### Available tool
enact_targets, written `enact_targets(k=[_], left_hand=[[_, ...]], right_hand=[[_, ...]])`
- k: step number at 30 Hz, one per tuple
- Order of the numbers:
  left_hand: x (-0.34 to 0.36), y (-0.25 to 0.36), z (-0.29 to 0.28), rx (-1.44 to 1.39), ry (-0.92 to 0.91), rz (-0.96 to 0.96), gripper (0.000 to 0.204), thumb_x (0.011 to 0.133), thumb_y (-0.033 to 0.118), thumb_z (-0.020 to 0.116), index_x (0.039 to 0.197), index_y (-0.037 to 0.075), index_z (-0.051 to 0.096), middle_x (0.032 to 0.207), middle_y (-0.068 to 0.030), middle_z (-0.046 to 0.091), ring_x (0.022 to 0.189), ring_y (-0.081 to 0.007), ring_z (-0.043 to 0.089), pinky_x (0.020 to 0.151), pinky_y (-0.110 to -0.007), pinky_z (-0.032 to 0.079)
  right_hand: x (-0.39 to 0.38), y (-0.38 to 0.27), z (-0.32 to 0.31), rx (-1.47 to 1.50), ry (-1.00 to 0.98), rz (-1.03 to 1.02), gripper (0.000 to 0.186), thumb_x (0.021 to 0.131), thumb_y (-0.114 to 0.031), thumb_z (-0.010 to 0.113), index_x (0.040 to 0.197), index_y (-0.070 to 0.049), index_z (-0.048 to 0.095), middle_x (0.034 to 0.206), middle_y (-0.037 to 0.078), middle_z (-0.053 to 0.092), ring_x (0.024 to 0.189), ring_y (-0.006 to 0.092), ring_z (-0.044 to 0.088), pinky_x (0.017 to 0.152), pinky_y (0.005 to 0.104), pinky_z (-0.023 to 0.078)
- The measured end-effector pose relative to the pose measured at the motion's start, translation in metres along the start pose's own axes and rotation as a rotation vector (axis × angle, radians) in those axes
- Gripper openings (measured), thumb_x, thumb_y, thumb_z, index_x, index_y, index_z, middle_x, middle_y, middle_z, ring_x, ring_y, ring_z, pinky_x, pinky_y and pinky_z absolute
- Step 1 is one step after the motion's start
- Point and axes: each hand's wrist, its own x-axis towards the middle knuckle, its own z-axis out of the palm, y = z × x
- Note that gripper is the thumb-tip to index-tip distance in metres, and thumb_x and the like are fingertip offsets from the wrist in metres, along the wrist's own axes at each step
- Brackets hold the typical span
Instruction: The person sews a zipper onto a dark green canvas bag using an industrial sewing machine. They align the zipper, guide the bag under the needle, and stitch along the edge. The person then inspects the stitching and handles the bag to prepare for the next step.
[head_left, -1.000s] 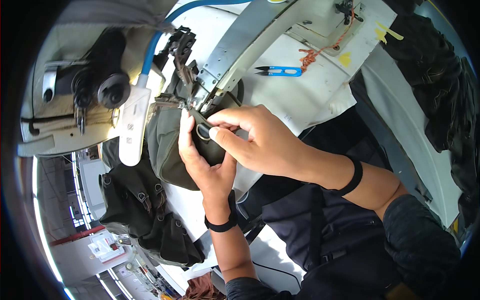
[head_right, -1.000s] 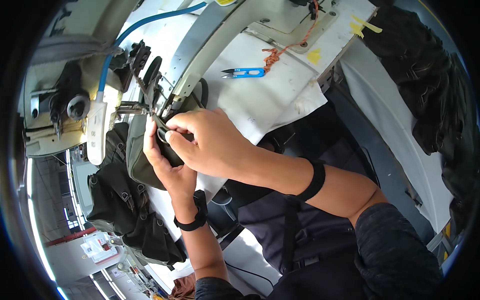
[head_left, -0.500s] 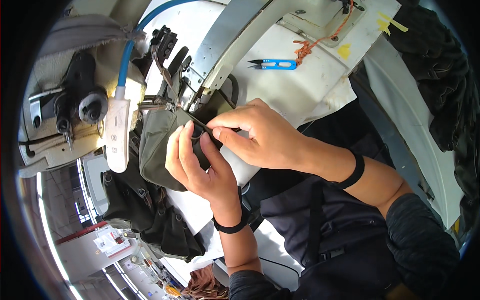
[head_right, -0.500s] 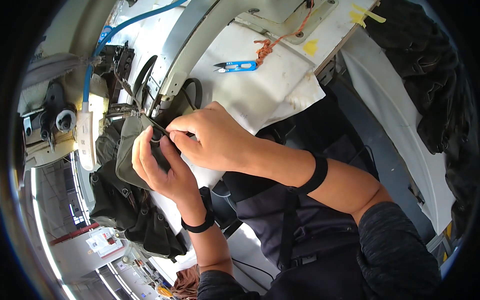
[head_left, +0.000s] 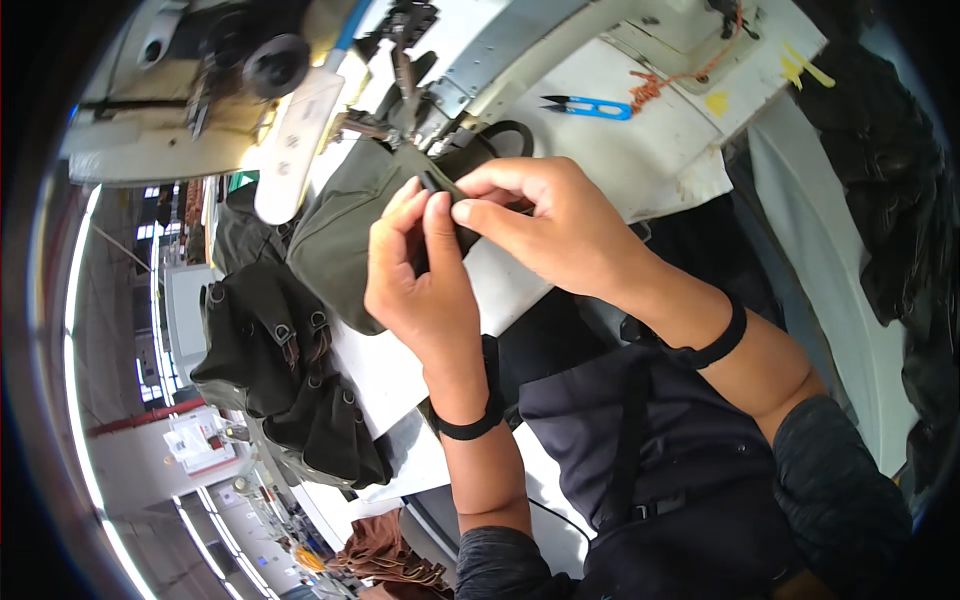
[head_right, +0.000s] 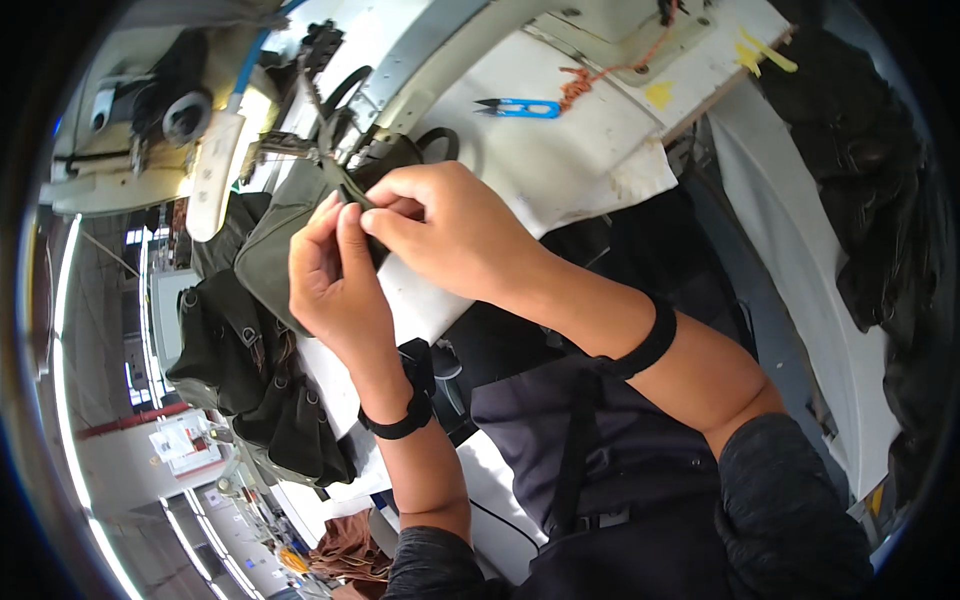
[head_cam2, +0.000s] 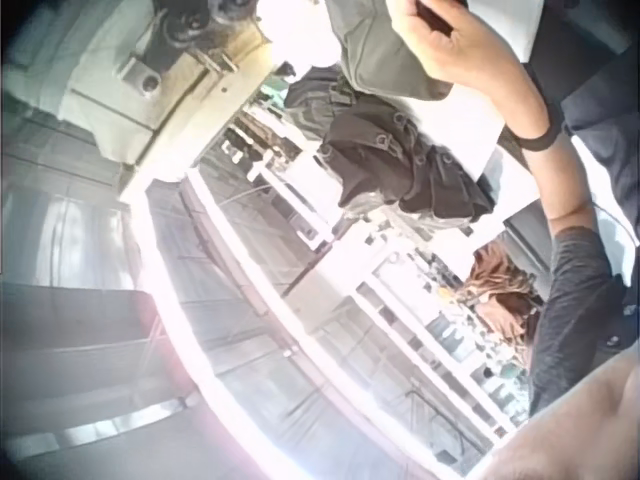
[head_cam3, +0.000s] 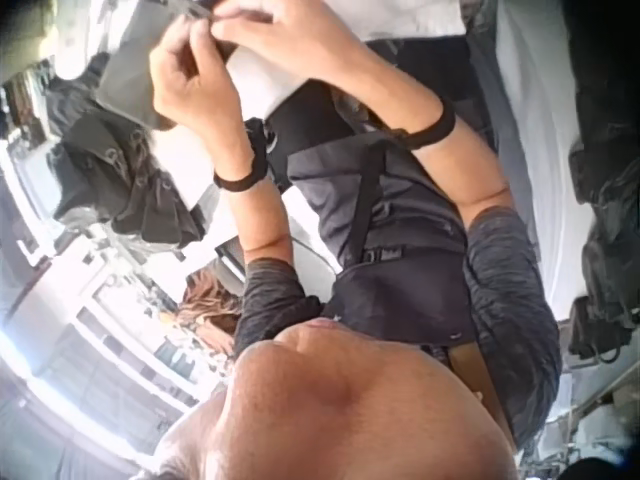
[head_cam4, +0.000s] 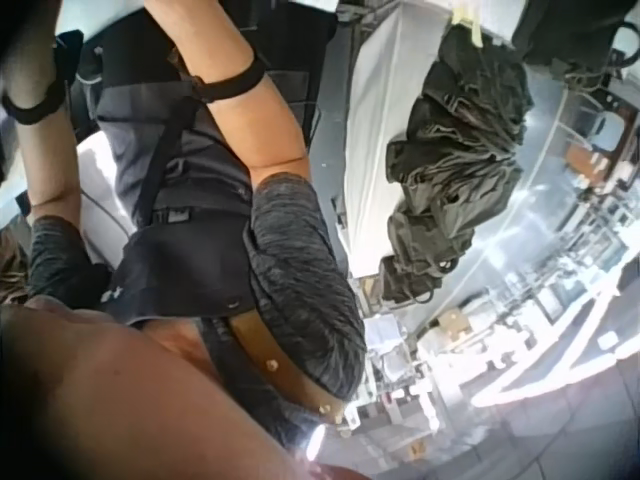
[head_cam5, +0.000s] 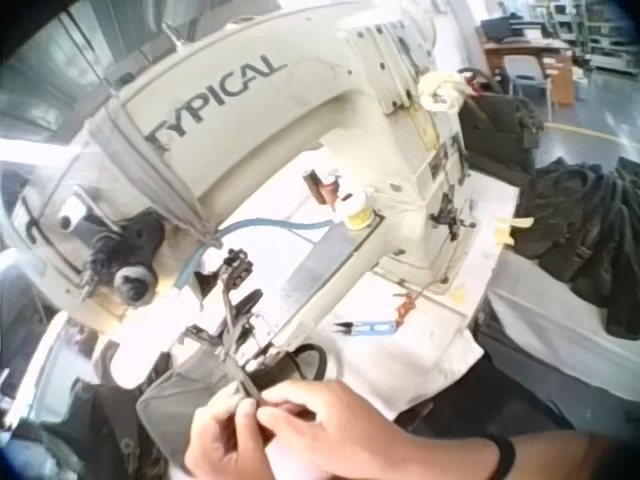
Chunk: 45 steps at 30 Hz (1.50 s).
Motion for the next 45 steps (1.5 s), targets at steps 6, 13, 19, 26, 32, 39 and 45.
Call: enact_targets(k=[6, 13, 19, 26, 32, 39, 45], left_hand=[[-0.001, -0.002, 0.0, 0.084, 0.066, 0.026, 0.01, 0.094, 0.004, 0.077, 0.1, -0.001, 0.072, 0.112, -0.0173, 0.078, 0.092, -0.0184, 0.074, 0.083, -0.031, 0.058], [0.001, 0.007, -0.002, 0.097, 0.066, -0.002, 0.012, 0.091, 0.005, 0.08, 0.098, 0.0, 0.072, 0.108, -0.0188, 0.078, 0.101, -0.0262, 0.076, 0.086, -0.034, 0.059], [0.006, 0.012, 0.0, 0.015, 0.075, -0.107, 0.021, 0.087, 0.003, 0.082, 0.078, 0.001, 0.064, 0.102, -0.0182, 0.076, 0.092, -0.0235, 0.075, 0.082, -0.032, 0.058], [0.005, 0.012, 0.006, -0.081, 0.117, -0.16, 0.024, 0.087, -0.001, 0.078, 0.073, 0.001, 0.059, 0.103, -0.0196, 0.075, 0.091, -0.0232, 0.074, 0.082, -0.033, 0.056], [0.014, -0.002, 0.01, -0.072, 0.13, -0.107, 0.024, 0.088, -0.001, 0.077, 0.074, 0.002, 0.058, 0.101, -0.0188, 0.074, 0.092, -0.0233, 0.074, 0.083, -0.033, 0.056], [0.015, -0.01, 0.012, -0.137, 0.114, -0.101, 0.022, 0.091, 0.0, 0.076, 0.077, 0.002, 0.059, 0.102, -0.0186, 0.074, 0.098, -0.0236, 0.073, 0.084, -0.034, 0.057], [0.024, -0.022, 0.012, -0.195, 0.099, -0.15, 0.019, 0.093, 0.001, 0.075, 0.08, 0.001, 0.062, 0.101, -0.0182, 0.075, 0.108, -0.0249, 0.073, 0.086, -0.035, 0.058]], right_hand=[[0.0, 0.001, -0.001, 0.073, -0.008, 0.093, 0.02, 0.099, -0.014, 0.069, 0.103, 0.005, 0.074, 0.082, 0.0, 0.071, 0.075, 0.0042, 0.058, 0.067, 0.0239, 0.048], [-0.003, -0.003, -0.003, 0.393, -0.008, 0.331, 0.024, 0.101, -0.016, 0.07, 0.114, 0.004, 0.074, 0.1, -0.001, 0.071, 0.09, 0.0028, 0.06, 0.079, 0.0207, 0.048], [-0.005, -0.005, -0.005, 0.432, -0.032, 0.343, 0.024, 0.102, -0.013, 0.068, 0.118, 0.005, 0.073, 0.108, 0.004, 0.073, 0.101, 0.0065, 0.063, 0.089, 0.023, 0.05], [-0.004, -0.008, -0.002, 0.448, -0.017, 0.336, 0.023, 0.103, -0.01, 0.067, 0.117, 0.006, 0.072, 0.106, 0.004, 0.073, 0.099, 0.0067, 0.064, 0.089, 0.023, 0.051], [0.009, -0.002, 0.0, 0.419, -0.016, 0.286, 0.021, 0.103, -0.01, 0.068, 0.116, 0.006, 0.072, 0.104, 0.003, 0.073, 0.098, 0.0057, 0.063, 0.087, 0.0225, 0.051], [0.017, 0.001, 0.004, 0.396, 0.007, 0.263, 0.021, 0.102, -0.011, 0.068, 0.114, 0.006, 0.072, 0.102, 0.002, 0.072, 0.093, 0.0037, 0.061, 0.082, 0.0204, 0.049], [0.028, 0.005, 0.004, 0.336, -0.001, 0.23, 0.02, 0.101, -0.01, 0.068, 0.114, 0.004, 0.074, 0.1, -0.002, 0.068, 0.093, 0.0035, 0.057, 0.084, 0.0221, 0.046]])
